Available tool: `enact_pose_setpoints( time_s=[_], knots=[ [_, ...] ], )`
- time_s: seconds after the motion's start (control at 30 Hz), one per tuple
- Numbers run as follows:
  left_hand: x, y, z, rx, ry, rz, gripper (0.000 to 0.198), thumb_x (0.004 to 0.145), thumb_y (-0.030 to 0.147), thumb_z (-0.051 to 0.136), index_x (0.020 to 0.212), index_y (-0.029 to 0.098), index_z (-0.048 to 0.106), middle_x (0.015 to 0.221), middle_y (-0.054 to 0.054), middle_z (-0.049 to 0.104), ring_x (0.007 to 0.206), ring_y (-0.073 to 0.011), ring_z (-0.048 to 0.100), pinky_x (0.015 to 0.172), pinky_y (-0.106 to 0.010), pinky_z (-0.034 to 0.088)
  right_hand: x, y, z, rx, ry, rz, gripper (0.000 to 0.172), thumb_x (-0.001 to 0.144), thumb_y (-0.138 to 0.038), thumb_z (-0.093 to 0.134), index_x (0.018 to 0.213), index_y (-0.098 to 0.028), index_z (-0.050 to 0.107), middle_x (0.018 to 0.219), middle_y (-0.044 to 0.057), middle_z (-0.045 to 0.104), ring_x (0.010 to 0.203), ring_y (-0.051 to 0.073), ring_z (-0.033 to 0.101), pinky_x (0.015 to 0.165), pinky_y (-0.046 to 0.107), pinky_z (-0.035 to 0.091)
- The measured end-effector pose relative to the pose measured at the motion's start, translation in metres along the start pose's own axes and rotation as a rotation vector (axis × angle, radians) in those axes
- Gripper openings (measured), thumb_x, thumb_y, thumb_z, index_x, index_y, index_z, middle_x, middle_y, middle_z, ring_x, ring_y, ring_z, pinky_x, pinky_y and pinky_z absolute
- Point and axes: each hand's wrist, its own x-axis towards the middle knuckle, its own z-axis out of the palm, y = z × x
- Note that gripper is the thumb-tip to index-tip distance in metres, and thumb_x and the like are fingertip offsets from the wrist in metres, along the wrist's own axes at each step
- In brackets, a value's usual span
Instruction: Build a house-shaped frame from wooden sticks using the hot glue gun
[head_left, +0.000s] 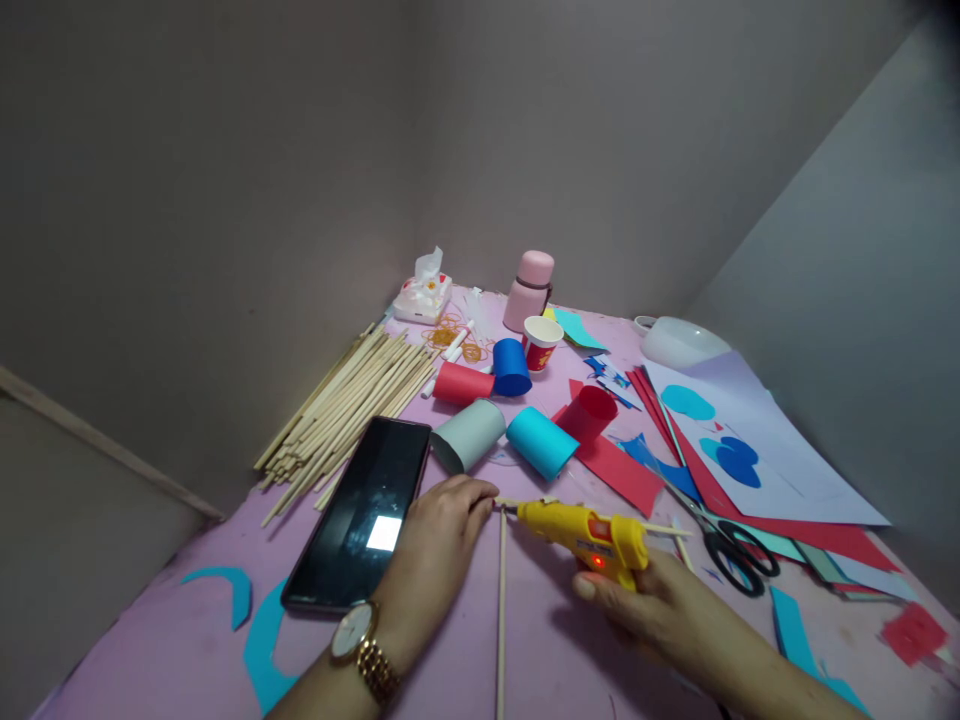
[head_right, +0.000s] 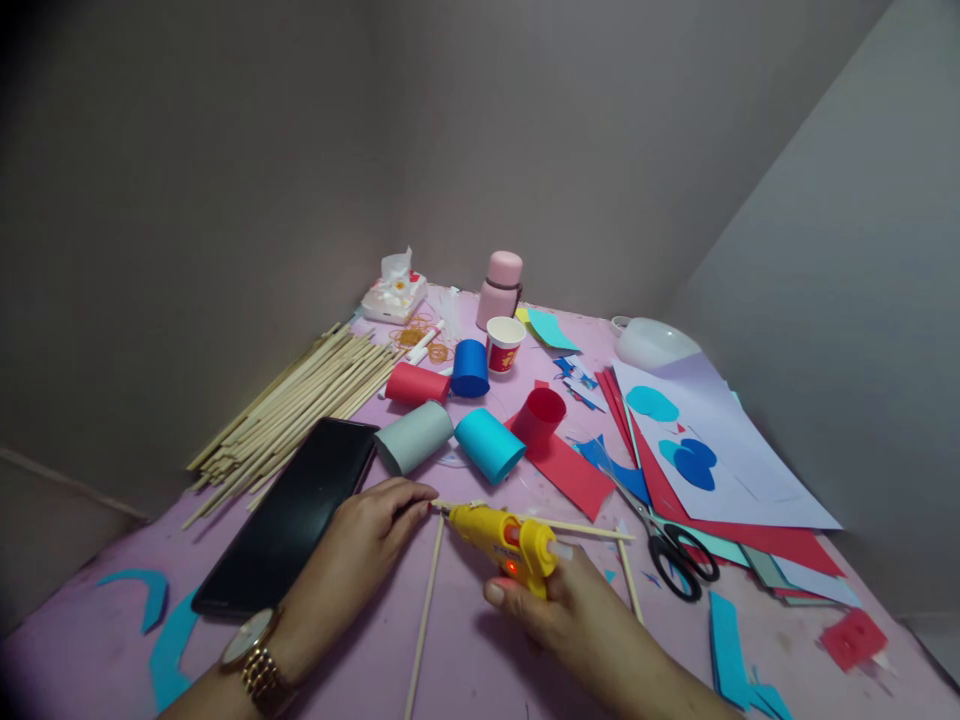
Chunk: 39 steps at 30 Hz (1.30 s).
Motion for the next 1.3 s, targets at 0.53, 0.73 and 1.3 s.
enact_pose_setpoints(
  time_s=[0.53,0.73,1.3],
  knots=[
    [0.0007,0.0026,-0.0021,0.009,-0.019,-0.030,0.021,0.089,0.019,0.047,0.094,0.020,0.068,0.096,-0.004,0.071,0.089,-0.0194,0.065,0.081,-0.030,0.047,-0.0005,-0.0027,0.0003,-0.039,0.016,0.009,0.039,0.079,-0.041,0.061,0.110,-0.017,0.059,0.052,-0.008,0.040,0.046,0.007,0.032,0.042,0.017,0.032],
    [-0.0006,0.0036,-0.0019,0.007,-0.025,-0.030,0.021,0.089,0.018,0.048,0.094,0.019,0.068,0.096,-0.004,0.071,0.089,-0.0190,0.064,0.081,-0.031,0.046,0.0019,0.0001,0.0007,-0.023,0.013,-0.003,0.048,0.078,-0.043,0.062,0.117,-0.017,0.057,0.053,-0.008,0.040,0.044,0.007,0.030,0.041,0.018,0.031],
    [-0.0017,0.0044,-0.0031,-0.001,-0.027,-0.031,0.021,0.089,0.017,0.048,0.094,0.019,0.068,0.097,-0.004,0.070,0.090,-0.0189,0.064,0.082,-0.030,0.046,-0.0017,0.0043,0.0004,0.043,0.015,-0.027,0.027,0.078,-0.039,0.062,0.094,-0.018,0.061,0.051,-0.008,0.040,0.044,0.007,0.031,0.041,0.018,0.024]
  ],
)
